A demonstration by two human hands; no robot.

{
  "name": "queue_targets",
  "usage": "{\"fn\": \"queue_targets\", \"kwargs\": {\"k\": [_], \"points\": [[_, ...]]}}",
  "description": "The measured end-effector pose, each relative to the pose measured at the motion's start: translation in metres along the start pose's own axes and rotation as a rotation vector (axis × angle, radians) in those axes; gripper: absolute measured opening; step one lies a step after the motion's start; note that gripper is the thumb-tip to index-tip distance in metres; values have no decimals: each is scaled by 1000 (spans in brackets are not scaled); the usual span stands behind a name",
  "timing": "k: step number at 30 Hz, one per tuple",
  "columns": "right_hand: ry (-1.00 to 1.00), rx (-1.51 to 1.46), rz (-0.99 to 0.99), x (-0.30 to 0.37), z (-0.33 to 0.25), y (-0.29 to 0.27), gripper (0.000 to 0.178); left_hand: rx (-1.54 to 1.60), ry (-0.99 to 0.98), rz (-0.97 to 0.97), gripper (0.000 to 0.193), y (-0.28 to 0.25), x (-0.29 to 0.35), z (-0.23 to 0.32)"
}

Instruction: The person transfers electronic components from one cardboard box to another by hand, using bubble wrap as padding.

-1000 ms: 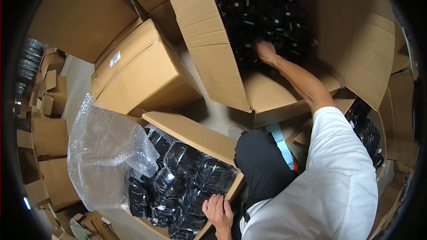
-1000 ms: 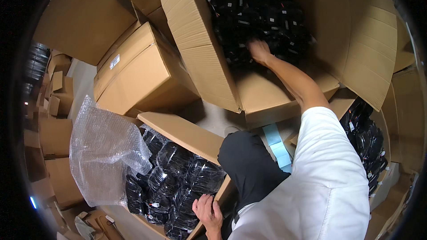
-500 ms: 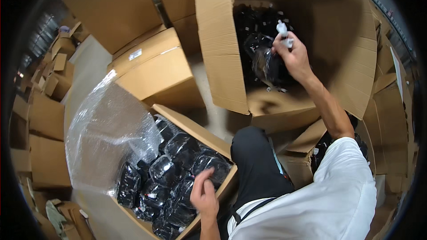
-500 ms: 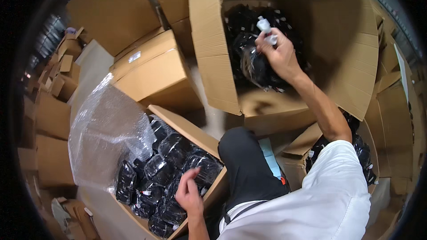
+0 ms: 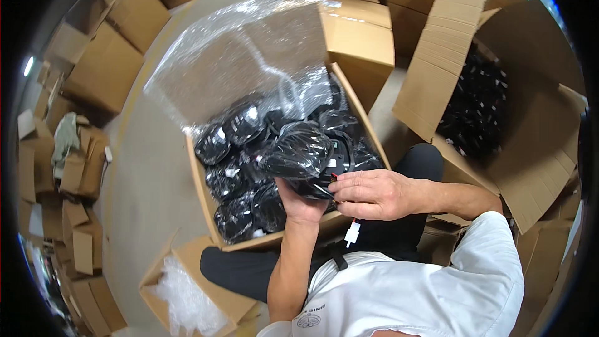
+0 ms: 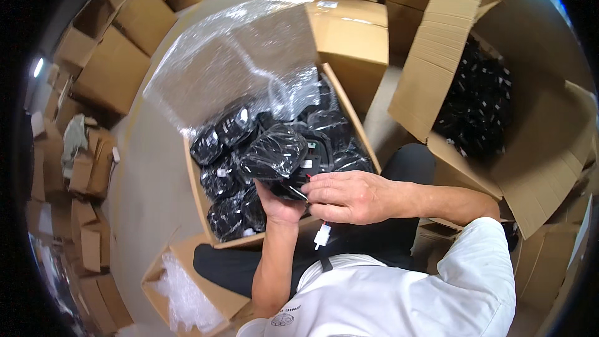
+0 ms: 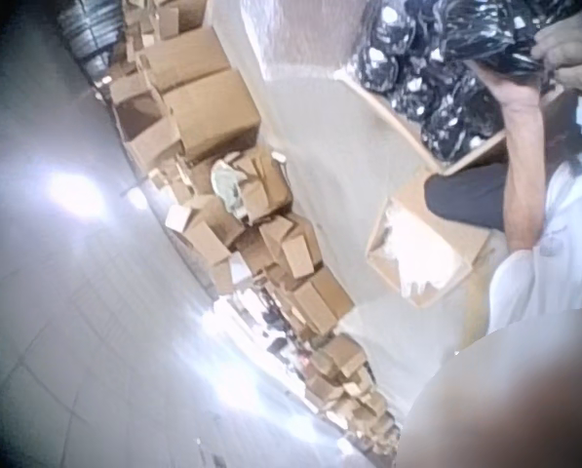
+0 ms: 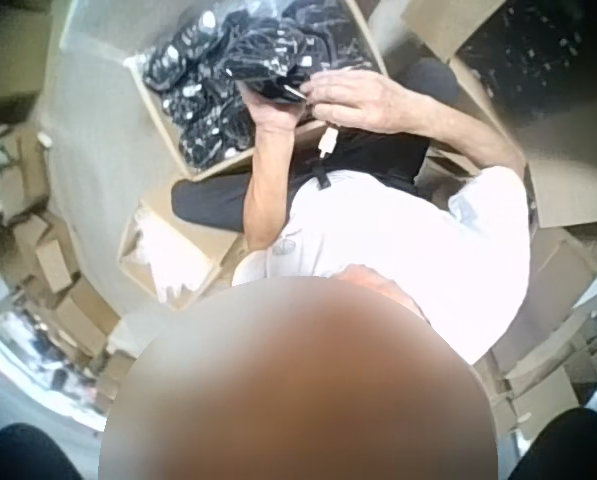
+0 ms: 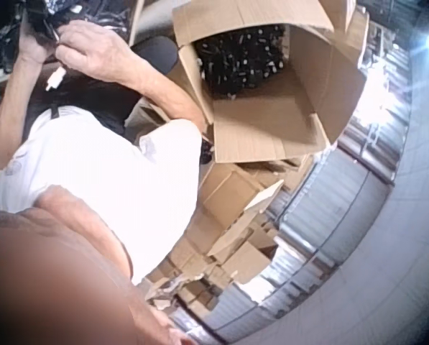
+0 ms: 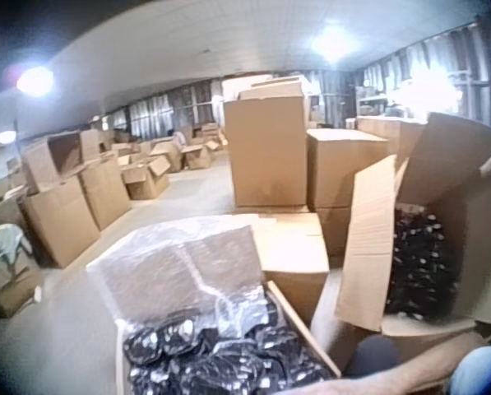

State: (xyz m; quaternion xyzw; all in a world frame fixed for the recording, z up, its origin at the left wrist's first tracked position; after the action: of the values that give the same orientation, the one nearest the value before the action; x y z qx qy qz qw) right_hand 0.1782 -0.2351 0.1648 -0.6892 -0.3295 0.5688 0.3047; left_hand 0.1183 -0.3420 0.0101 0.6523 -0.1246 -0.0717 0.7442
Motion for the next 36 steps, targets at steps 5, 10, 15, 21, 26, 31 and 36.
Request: {"fn": "queue_targets", "kwargs": {"k": [5,10,15,21,26,31,36], "points": [[404,-161,85,1,40,-8,35,-47,131,130,63,-18,25,53],[976,-633,-16,9,105,55,64,-262,23,74,53,-29,45,45],[933,-809,201,11,78,78,88,-242,-27,218,46,-40,70,25],[1005,-1016,367,-4,89,86,54,-138,-58,224,42,-42,84,37],[1176,-1324,900,-5,166,87,23,-300,224,475,32,-56,102,89],[1300,-1258,1148,42,276,143,29,-445,466,457,31,-42,122,127],[1438,-445,747,88,318,160,48,-552,690,478,33,-19,136,149]]}}
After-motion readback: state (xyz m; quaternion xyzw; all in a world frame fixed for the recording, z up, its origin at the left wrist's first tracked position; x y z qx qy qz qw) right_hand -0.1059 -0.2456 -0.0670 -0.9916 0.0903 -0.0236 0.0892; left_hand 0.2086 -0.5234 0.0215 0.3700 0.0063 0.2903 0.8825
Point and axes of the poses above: each hand's wrist, its own x-axis away from the middle knuckle, its own y-axis out of the palm, z = x × y, the point moved 9 cm from there along -x, towards the middle knuckle, and after that the axes turned 3 degrees about -y, right-handed, at the moved point
